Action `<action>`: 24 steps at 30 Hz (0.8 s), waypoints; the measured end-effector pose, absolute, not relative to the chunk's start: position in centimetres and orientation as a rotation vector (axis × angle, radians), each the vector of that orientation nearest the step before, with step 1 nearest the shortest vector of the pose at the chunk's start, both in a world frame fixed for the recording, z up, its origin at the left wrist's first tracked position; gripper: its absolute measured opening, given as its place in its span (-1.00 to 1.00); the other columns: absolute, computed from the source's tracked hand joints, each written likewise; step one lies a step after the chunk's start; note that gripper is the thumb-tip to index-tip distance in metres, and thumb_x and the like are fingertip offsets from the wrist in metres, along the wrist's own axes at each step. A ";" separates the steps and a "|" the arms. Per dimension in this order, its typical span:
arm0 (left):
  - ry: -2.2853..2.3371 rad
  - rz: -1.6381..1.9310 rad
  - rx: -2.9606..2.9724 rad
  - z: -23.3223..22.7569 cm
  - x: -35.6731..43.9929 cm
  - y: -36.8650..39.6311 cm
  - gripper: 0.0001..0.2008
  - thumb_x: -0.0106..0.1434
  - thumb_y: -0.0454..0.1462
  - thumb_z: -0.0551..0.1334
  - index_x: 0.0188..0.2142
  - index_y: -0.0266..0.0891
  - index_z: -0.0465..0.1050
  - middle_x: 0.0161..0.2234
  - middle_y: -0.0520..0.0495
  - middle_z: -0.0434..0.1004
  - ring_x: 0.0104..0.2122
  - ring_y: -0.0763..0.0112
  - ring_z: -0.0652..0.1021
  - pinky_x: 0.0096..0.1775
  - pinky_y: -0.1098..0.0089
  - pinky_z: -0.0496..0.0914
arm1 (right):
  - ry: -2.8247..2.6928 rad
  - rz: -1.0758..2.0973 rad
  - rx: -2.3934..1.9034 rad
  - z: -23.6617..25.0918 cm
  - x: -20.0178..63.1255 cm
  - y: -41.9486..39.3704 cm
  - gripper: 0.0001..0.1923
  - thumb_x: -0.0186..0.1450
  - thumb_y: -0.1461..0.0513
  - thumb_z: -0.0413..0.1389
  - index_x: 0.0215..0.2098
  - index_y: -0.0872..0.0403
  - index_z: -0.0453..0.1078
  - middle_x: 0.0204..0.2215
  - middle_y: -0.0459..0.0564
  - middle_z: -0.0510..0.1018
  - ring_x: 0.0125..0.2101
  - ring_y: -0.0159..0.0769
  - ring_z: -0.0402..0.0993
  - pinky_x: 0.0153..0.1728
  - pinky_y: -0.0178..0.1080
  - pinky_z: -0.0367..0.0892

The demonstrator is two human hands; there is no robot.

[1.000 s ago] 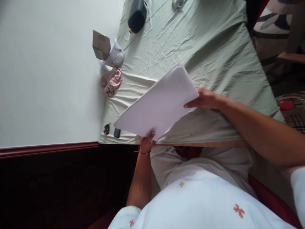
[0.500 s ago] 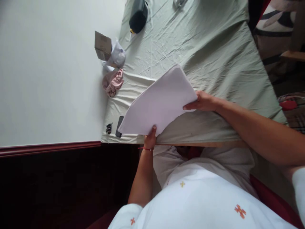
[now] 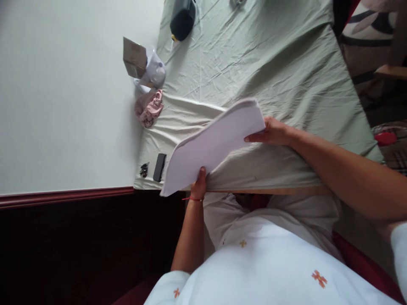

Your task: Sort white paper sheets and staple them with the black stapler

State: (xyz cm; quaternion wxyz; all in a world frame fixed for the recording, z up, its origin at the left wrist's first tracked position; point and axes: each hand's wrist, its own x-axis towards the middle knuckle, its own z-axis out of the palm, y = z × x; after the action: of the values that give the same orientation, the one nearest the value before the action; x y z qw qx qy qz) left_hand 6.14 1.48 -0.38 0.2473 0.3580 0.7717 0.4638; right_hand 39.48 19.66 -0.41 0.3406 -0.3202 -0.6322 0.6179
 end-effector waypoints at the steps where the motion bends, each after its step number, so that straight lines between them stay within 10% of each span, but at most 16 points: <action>1: 2.099 1.253 0.961 -0.4 6.3 1.6 -0.36 0.10 0.21 0.53 -0.05 -0.21 0.67 0.13 -0.36 0.68 0.39 -0.14 0.46 0.47 -0.08 0.24 | -1.668 1.601 -0.853 -0.4 39.5 19.7 -0.59 0.11 0.00 0.48 -0.16 0.04 0.67 -0.16 0.07 0.73 -0.15 0.00 0.59 0.10 0.05 0.49; 6: 2.012 1.368 0.981 0.2 7.6 2.4 -0.39 0.12 0.16 0.54 -0.04 -0.23 0.67 0.07 -0.32 0.70 0.30 -0.09 0.55 0.37 0.03 0.43 | -1.730 1.613 -0.940 0.0 39.5 20.1 -0.56 0.14 -0.12 0.42 -0.33 0.09 0.64 -0.31 0.06 0.68 -0.16 0.06 0.59 0.05 0.07 0.48; 9: 1.905 1.337 0.862 1.1 8.3 2.7 -0.38 0.14 0.19 0.51 -0.06 -0.25 0.63 -0.15 -0.23 0.74 -0.09 0.06 0.73 -0.10 0.15 0.69 | -1.559 1.698 -0.958 0.3 39.6 20.1 -0.57 0.11 -0.14 0.45 -0.33 0.02 0.64 -0.34 0.03 0.66 -0.19 0.01 0.61 -0.04 0.02 0.52; 13: 1.724 1.187 0.734 2.6 9.1 2.2 -0.36 0.06 0.18 0.54 -0.16 -0.27 0.53 -0.43 -0.04 0.62 -0.56 0.38 0.61 -0.66 0.49 0.29 | -1.417 1.710 -0.988 0.2 39.4 20.1 -0.61 0.08 -0.11 0.47 -0.32 -0.05 0.64 -0.38 -0.01 0.65 -0.25 -0.06 0.61 -0.17 -0.05 0.55; 24: 1.713 1.128 0.460 4.1 8.3 1.2 -0.67 0.11 -0.18 0.48 -0.31 -0.25 0.37 -0.49 0.03 0.60 -0.73 0.71 0.30 -0.67 0.62 -0.05 | -1.647 1.799 -0.983 1.0 39.5 20.1 -0.62 0.15 -0.11 0.44 -0.33 -0.01 0.64 -0.43 -0.04 0.62 -0.45 -0.19 0.54 -0.38 -0.15 0.49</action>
State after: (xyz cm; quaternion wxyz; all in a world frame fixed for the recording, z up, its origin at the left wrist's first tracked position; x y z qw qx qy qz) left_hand 8.32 1.17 4.08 0.4966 0.1900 0.7073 0.4659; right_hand 39.48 20.13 1.05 0.2532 -0.3615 -0.6060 0.6618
